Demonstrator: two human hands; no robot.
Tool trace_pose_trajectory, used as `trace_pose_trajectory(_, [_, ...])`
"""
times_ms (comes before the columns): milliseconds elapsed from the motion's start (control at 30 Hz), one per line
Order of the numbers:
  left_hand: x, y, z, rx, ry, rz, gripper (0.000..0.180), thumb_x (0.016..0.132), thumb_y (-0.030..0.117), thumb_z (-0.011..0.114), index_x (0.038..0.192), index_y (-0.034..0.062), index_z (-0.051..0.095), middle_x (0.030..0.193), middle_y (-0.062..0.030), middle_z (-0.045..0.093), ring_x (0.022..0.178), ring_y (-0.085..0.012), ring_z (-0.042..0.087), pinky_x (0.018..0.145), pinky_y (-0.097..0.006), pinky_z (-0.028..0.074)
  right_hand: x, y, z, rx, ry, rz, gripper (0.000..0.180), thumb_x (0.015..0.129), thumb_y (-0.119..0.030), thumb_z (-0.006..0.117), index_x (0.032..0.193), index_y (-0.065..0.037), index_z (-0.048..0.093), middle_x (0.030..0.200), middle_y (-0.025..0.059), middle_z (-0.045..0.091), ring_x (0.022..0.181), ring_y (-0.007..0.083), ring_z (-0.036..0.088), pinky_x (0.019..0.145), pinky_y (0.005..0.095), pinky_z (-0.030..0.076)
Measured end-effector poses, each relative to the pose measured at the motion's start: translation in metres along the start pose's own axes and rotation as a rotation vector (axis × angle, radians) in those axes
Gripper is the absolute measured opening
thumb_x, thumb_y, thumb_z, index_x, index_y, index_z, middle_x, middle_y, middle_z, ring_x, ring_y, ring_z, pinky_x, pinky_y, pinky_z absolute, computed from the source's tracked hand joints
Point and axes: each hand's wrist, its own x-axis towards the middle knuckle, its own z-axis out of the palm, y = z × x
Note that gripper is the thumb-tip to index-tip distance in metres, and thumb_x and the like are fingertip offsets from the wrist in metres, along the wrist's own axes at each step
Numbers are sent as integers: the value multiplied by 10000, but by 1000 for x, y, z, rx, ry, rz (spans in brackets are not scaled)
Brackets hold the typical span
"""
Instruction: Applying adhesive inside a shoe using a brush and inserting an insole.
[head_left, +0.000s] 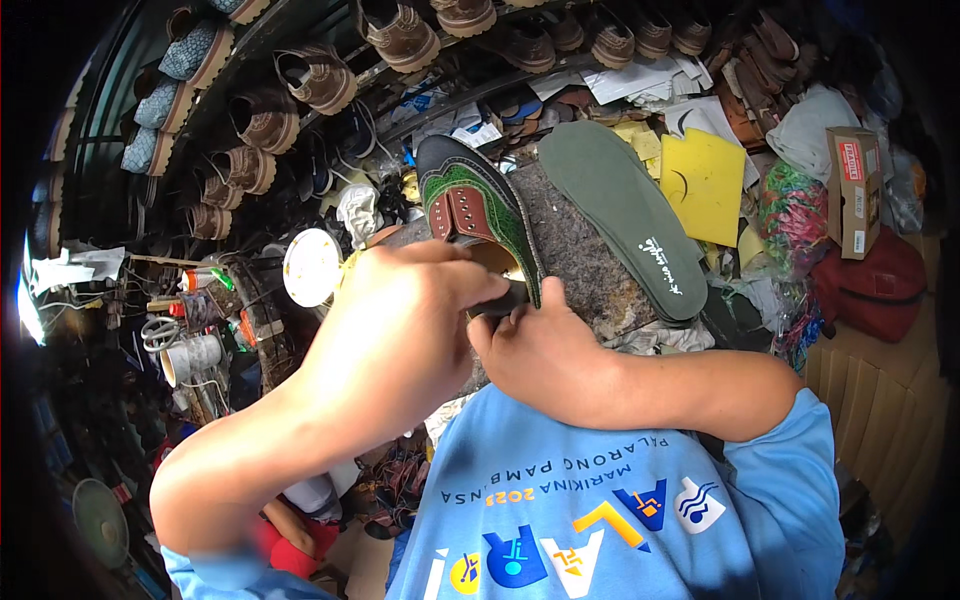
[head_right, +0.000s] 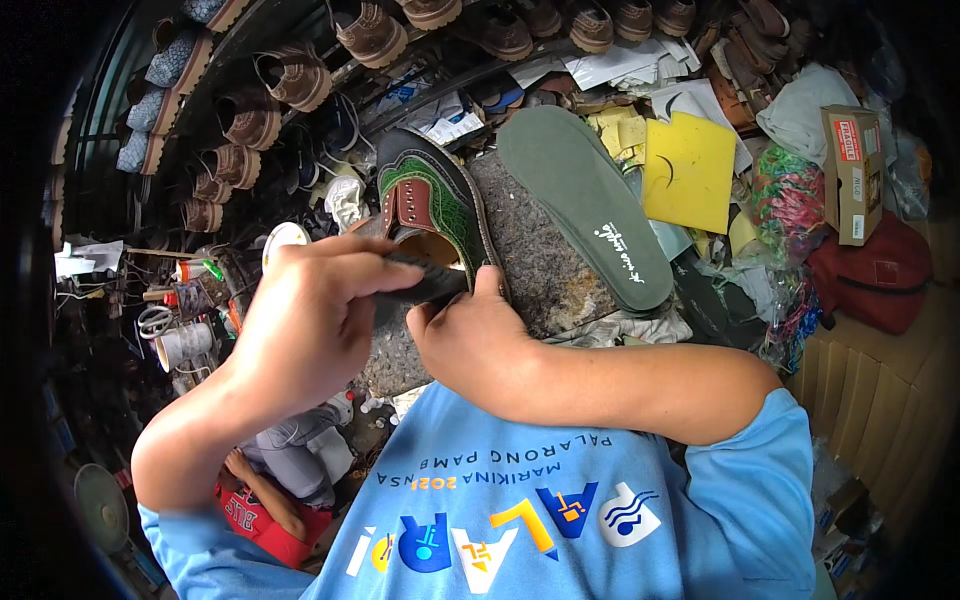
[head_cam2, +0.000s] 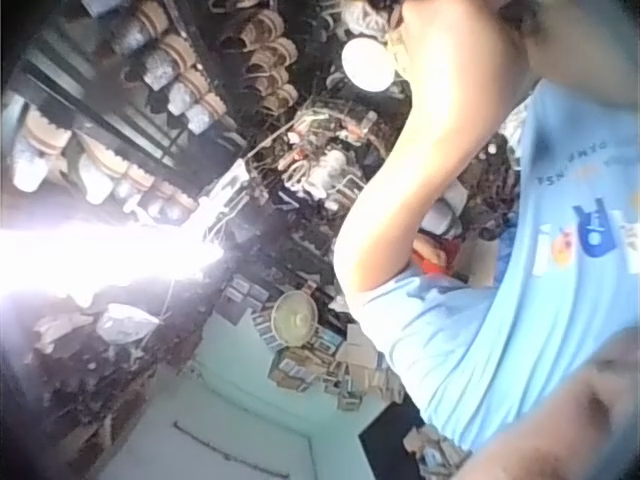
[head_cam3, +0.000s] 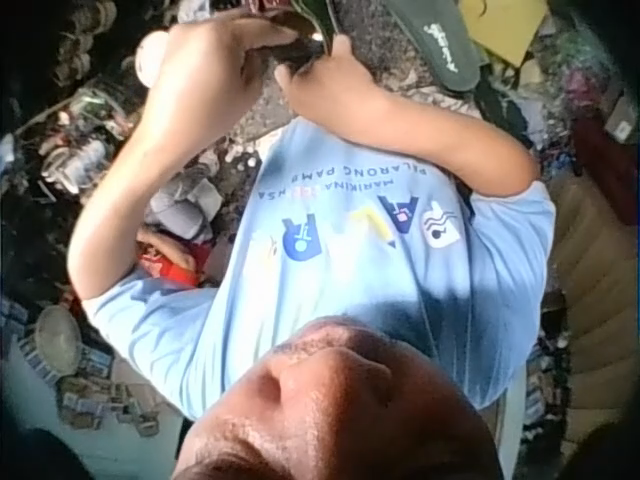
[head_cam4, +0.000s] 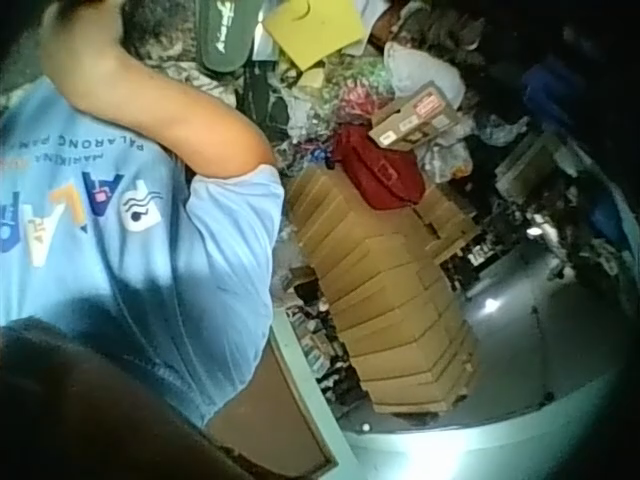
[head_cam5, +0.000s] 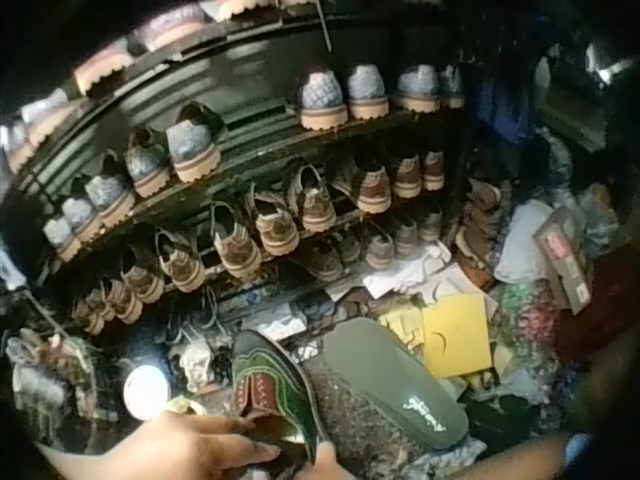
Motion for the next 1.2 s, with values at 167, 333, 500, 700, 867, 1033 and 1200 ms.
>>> trace_pose_trajectory(167, [13,-34,11,-207,57,-148,422,803,-94,636,1185,4,784,969,-158,805,843,-228,776,761,-366,588,4,2,-2,98,-48,42,160,908,-135,617,1040,-47,638,668,42,662,619,234,656,681,511,404])
trace_pose_trajectory(333, [10,-63,-38,-1070,-267,-147,1034,660,50,906,1589,-5,455,1433,-160,644,1382,-236,574,1221,-421,379,1,3,5,99,47,53,149,895,-147,633,1015,-58,630,635,32,651,612,236,661,702,511,415])
trace_pose_trajectory(500, [0,-86,22,-690,21,-469,434,786,21,905,1184,-17,736,1097,-68,782,959,-115,710,882,-320,583,8,0,-1,161,-83,67,229,923,-182,636,1072,-12,666,666,38,698,651,245,713,801,556,408])
trace_pose_trajectory(700, [-9,-40,69,-442,376,-272,268,795,-29,803,1056,9,752,906,-120,774,800,-159,736,721,-318,578,4,-1,2,-11,40,54,138,797,-173,694,892,-74,711,691,22,621,577,204,591,660,463,404])
trace_pose_trajectory(867, [-3,-59,94,-95,448,-51,278,764,-30,802,960,27,613,806,-142,609,747,-394,636,662,-456,533,3,7,2,75,29,-6,139,791,-170,698,887,-72,716,708,31,633,609,204,595,661,476,403])
trace_pose_trajectory(1033, [-7,-83,87,157,439,97,301,717,64,838,887,63,590,778,-133,587,746,-384,597,691,-508,498,4,3,-2,113,5,27,149,811,-153,681,927,-60,684,685,44,646,637,222,632,683,508,408])
trace_pose_trajectory(1200, [7,-56,-26,-587,-208,-137,949,650,186,1019,1448,-85,584,1355,-180,693,1250,-201,642,1127,-392,470,7,5,0,186,-54,58,168,855,-133,651,999,-47,636,687,49,670,649,234,671,723,528,424])
